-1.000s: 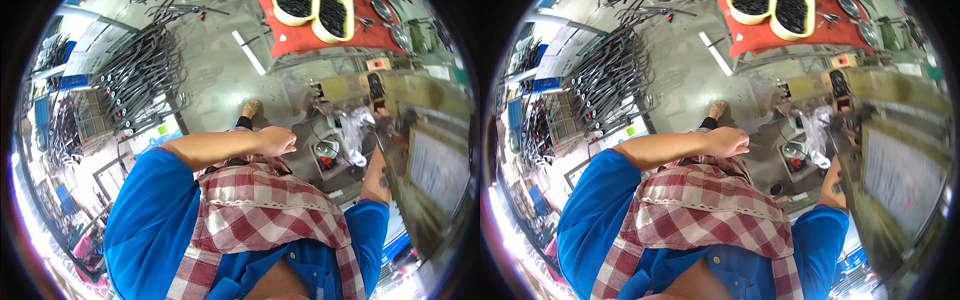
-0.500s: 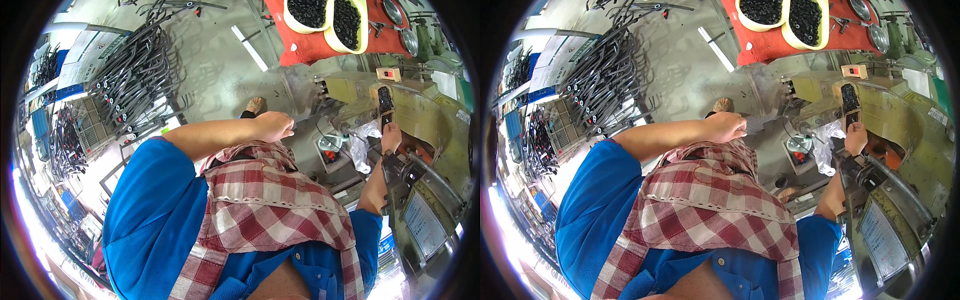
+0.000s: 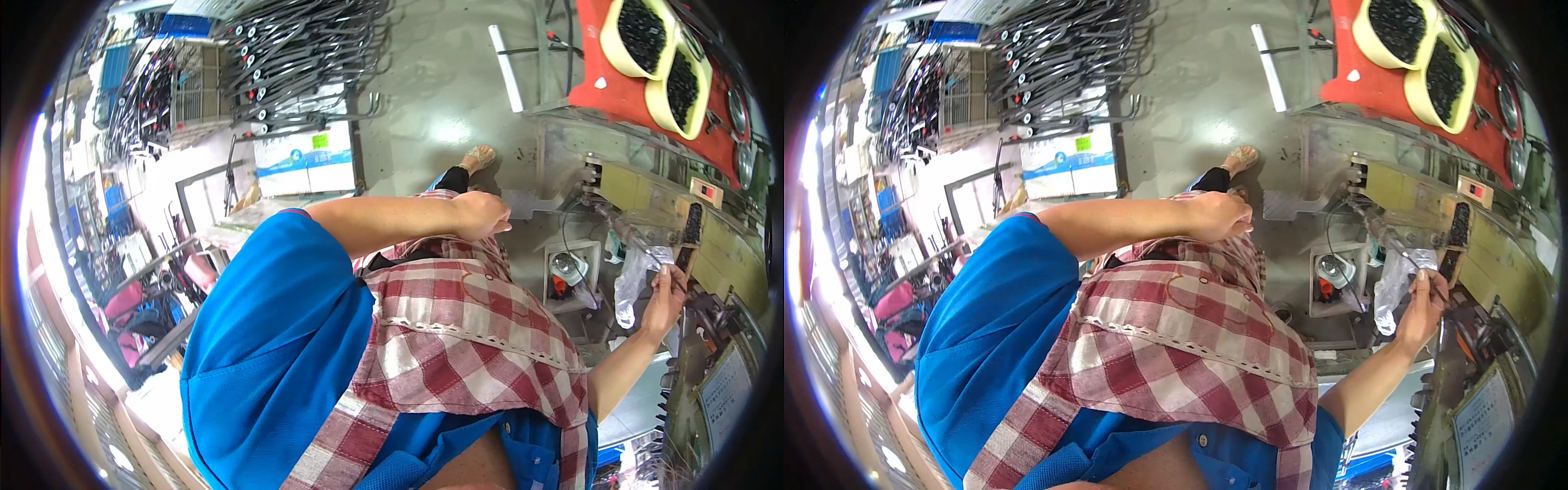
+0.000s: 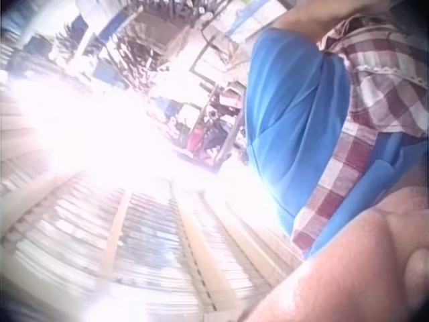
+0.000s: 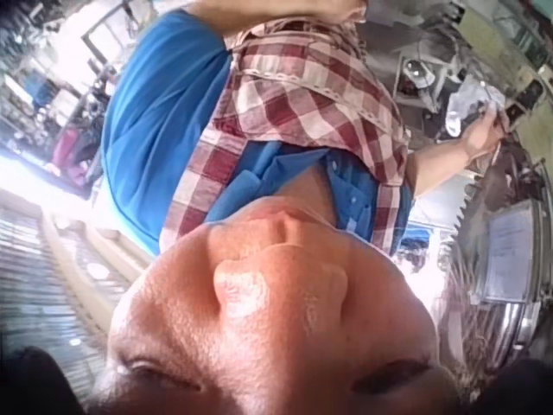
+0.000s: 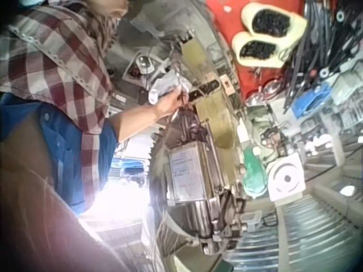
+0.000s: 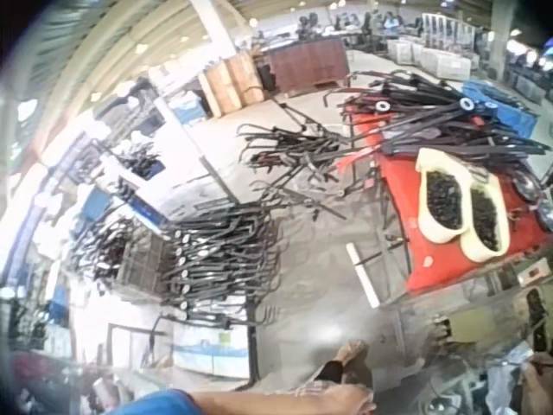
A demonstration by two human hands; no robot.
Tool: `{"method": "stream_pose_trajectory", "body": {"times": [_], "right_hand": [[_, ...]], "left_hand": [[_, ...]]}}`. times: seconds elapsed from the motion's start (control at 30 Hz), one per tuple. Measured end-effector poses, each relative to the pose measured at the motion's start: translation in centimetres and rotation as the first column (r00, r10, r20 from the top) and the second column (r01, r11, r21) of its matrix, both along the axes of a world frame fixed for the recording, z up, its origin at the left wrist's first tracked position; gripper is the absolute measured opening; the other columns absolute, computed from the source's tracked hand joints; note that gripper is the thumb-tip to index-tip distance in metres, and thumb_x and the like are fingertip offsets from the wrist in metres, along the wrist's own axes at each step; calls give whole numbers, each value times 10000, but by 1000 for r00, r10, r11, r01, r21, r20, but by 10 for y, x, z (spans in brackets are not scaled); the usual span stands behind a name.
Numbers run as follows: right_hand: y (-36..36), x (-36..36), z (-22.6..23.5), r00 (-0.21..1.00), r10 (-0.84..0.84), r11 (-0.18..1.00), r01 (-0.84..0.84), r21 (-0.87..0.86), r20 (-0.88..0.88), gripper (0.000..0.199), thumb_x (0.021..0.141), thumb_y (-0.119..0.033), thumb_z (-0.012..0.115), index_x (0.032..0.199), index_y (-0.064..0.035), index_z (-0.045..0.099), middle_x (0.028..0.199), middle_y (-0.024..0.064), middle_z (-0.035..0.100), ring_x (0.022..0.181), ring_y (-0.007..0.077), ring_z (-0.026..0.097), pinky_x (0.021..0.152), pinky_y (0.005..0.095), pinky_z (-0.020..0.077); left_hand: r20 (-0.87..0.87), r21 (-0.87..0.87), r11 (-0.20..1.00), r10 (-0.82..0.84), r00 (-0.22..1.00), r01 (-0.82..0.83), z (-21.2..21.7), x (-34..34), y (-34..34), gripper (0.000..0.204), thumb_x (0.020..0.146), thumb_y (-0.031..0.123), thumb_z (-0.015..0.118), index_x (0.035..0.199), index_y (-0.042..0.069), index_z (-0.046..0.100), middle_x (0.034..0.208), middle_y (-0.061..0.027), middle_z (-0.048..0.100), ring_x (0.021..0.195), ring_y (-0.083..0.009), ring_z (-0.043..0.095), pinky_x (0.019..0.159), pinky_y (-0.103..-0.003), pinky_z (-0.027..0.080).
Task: The person repeatedly picks up metal frame components and small black parts, inserts them into a machine, and then removes the assembled frames. The person handles the frames one at a time, placing them into a nearby basket after processing.
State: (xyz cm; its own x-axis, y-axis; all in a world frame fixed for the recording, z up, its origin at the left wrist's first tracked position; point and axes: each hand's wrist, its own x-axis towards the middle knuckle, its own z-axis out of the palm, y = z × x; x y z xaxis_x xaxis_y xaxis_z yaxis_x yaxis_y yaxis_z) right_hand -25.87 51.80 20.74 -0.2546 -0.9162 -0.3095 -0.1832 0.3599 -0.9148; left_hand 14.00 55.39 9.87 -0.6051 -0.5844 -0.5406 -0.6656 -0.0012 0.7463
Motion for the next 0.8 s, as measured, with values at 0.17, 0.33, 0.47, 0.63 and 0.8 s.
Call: {"method": "stream_pose_trajectory", "body": {"times": [0.17,0.33,0.47,0.63,0.8], "right_hand": [[1,35,2,805,-107,994,78,-75,-583,187,904,-149,657,942,33,674,779,36,617,696,112,554,644,241,475],[13,52,-50,704,-252,964,121,-238,-664,279,895,-223,674,959,48,678,855,87,677,752,147,628,684,265,542],[10,69,-81,704,-316,947,200,-250,-635,357,922,-290,633,994,60,625,831,84,629,710,161,578,613,281,477],[39,137,-182,689,-643,719,694,47,-333,316,940,-318,591,893,-6,576,763,48,572,683,138,551,577,238,452],[61,325,-241,921,258,673,47,739,-293,164,904,-183,629,900,-19,630,754,42,611,646,91,539,577,223,446]], "left_hand": [[35,63,993,99,994,-101,-18,42,46,268,913,284,533,1023,56,623,1057,-177,632,1010,-358,607,880,-434,470],[98,105,968,216,971,-226,-77,87,78,281,905,261,529,1068,53,625,1090,-183,623,1047,-350,592,904,-422,466],[154,149,890,410,899,-431,-155,159,92,294,905,286,554,1076,61,638,1057,-169,653,979,-331,628,864,-402,491],[377,105,492,784,493,-864,-297,289,107,355,897,366,576,991,34,660,917,-204,671,878,-344,656,780,-409,507],[635,129,-11,769,74,-992,-452,439,107,661,815,520,633,1119,-67,613,1138,-274,616,1108,-386,580,952,-421,448]]}}
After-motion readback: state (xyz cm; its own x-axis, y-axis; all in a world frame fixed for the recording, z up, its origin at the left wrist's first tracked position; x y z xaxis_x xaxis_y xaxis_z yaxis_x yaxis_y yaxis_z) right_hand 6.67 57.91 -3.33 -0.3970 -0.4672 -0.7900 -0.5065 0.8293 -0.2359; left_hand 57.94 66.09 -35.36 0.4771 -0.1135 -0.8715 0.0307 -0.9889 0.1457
